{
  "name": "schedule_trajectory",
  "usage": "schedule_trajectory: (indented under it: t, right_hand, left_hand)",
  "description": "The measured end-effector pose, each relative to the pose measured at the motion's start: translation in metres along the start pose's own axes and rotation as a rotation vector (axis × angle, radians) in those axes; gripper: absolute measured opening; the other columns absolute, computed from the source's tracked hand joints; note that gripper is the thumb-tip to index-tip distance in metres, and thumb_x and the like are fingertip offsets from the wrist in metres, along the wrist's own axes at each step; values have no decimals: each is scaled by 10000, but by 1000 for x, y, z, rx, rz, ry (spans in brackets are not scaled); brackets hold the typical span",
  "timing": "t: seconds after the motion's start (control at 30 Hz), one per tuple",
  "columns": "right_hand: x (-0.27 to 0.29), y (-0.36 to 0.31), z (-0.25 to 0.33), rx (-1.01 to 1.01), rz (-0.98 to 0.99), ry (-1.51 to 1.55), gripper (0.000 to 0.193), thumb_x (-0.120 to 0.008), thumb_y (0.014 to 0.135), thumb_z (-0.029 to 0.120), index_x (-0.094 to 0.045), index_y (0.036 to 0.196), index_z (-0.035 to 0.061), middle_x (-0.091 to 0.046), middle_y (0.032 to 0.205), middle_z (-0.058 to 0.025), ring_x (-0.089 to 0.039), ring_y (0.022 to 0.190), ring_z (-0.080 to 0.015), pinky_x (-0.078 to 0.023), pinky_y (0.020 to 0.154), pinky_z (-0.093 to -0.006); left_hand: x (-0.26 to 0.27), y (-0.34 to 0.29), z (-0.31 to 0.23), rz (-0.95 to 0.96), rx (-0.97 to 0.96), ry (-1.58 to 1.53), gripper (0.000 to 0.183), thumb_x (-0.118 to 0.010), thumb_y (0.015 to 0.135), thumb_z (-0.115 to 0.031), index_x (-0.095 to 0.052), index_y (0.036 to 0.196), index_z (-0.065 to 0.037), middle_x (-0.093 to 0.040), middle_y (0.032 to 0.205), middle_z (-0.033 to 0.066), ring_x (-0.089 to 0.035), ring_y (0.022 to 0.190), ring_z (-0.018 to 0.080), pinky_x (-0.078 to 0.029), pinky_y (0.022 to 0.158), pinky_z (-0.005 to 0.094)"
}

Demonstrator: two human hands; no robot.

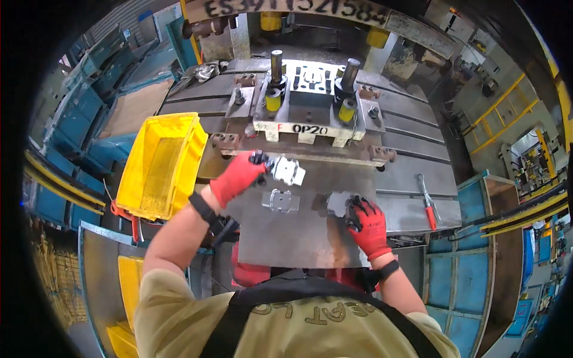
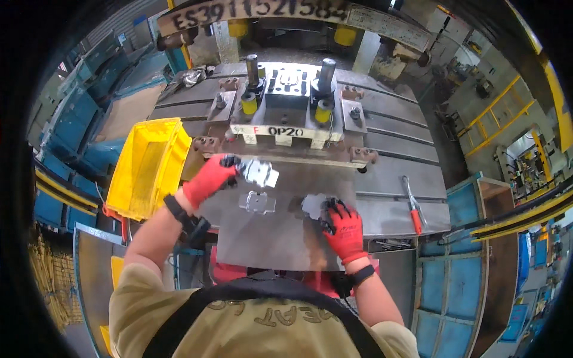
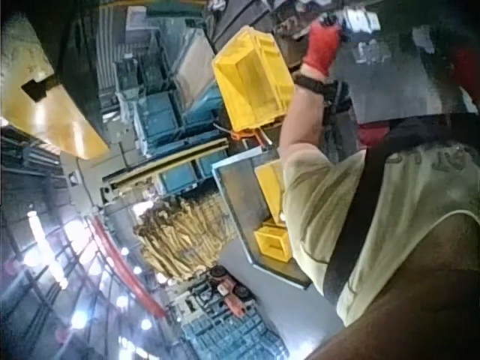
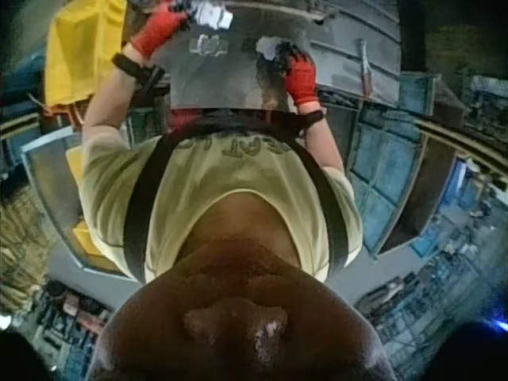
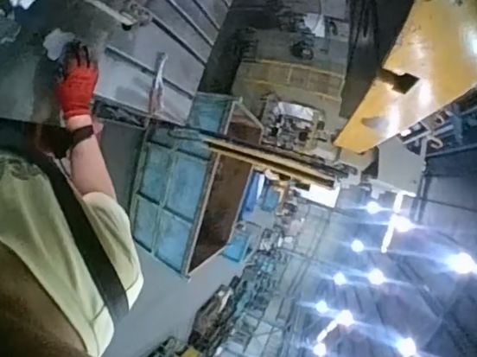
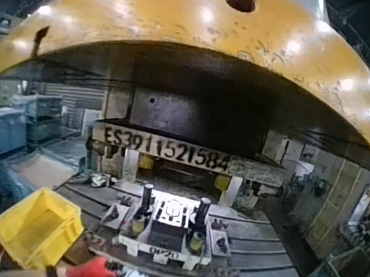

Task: The operator places metal pieces into a press machine, cycles the press, removes the processed pieces, and performs secondary tasks like marking or adjusting with a screwdriver.

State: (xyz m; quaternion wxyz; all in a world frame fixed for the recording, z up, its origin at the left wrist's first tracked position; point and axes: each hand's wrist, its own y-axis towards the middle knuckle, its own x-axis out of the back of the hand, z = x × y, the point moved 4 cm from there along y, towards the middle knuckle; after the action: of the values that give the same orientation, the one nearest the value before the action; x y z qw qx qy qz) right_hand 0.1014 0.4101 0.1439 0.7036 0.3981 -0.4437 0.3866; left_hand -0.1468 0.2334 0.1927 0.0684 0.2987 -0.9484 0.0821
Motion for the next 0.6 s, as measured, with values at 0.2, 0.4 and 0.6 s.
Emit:
schedule_trajectory:
  t: [0.2,0.4,0.6]
  right_hand:
    - [5,9,-1,6,-19,-34,484,-637,568,232,-507,1015,98,-439,1110,-100,-372,1041,-295,-283,890,-398]
    - [6,21,-1,38,17,-125,529,-644,576,229,-471,1060,104,-449,1105,-93,-374,1056,-271,-276,901,-383]
    - [11,29,0,139,7,-219,506,-645,582,228,-477,1045,112,-489,1055,-68,-416,1024,-231,-278,906,-374]
  left_hand:
    - [-21,-35,70,-301,38,203,237,-557,704,-149,-513,902,-27,-570,796,116,-551,735,237,-436,631,314]
    - [-23,-30,63,-344,74,856,483,-579,685,-277,-415,1099,-89,-530,966,136,-504,893,290,-411,738,376]
    - [-33,-34,50,-307,62,897,619,-604,650,-304,-357,1180,-101,-383,1135,213,-444,985,334,-379,814,374]
